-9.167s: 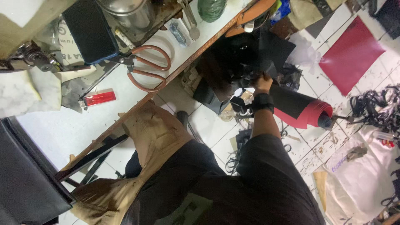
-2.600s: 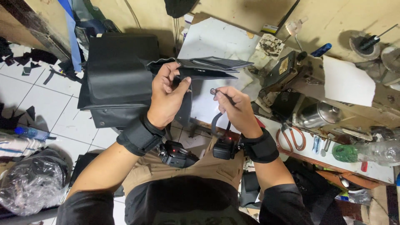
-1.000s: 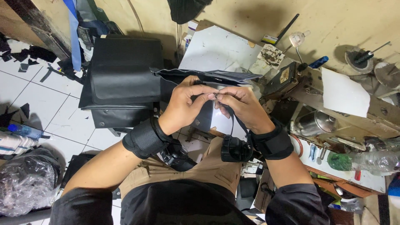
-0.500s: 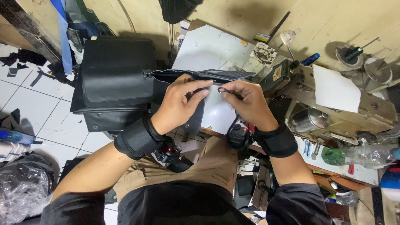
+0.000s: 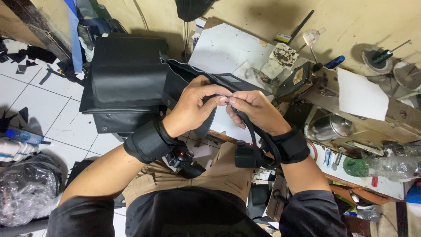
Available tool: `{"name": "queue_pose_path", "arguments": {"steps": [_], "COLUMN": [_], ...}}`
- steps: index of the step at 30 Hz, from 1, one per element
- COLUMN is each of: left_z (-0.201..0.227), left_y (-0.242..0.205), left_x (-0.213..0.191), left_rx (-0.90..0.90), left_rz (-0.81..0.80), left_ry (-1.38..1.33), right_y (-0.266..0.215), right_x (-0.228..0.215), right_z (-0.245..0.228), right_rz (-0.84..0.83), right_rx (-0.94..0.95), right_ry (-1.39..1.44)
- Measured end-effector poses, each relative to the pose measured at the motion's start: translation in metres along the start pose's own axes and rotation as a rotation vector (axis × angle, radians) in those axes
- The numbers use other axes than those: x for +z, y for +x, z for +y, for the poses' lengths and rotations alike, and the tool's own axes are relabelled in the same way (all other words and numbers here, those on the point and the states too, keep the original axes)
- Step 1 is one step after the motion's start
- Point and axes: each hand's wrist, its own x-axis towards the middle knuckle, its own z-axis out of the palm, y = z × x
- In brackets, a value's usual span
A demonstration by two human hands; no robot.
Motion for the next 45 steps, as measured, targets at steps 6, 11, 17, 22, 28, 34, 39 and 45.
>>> {"name": "queue_pose_path", "arguments": {"steps": [6,11,17,22,28,34,39,45], "left_z": [0.010,0.003,0.000,0.001,0.008,0.008,0.011,0.012], "left_y": [0.006,0.004,0.004,0.005,0.006,0.005,0.006,0.009], "left_x": [-0.009,-0.007,-0.007,-0.006,-0.008,-0.012,-0.006,-0.002], "left_rx": [0.000,-0.053,0.003,0.057,0.054,0.013,0.082,0.056], "left_rz": [-0.092,-0.094,-0.063,-0.057,-0.062,-0.052,-0.011,-0.008], "left_ry": [-0.049,-0.034,-0.052,0.022,0.034,0.044,0.061,0.104], "right_y": [-0.002,-0.005,-0.006,-0.006,-0.007,-0.013,-0.018,-0.019], "right_x": [0.005,0.001,0.006,0.008,0.007,-0.006,-0.010,-0.001], "right_z": [-0.009,0.000,0.000,0.001,0.003,0.011,0.007,0.000], "right_rz": [-0.018,-0.054,-0.070,0.067,0.144,0.251,0.290,0.342], "right_rx": [0.015,0.048,0.016,-0.002,-0.001,-0.037,-0.039,-0.197], "right_ry": [0.208,0.322,0.149,0.024,0.027,-0.106,-0.286,-0.549]}}
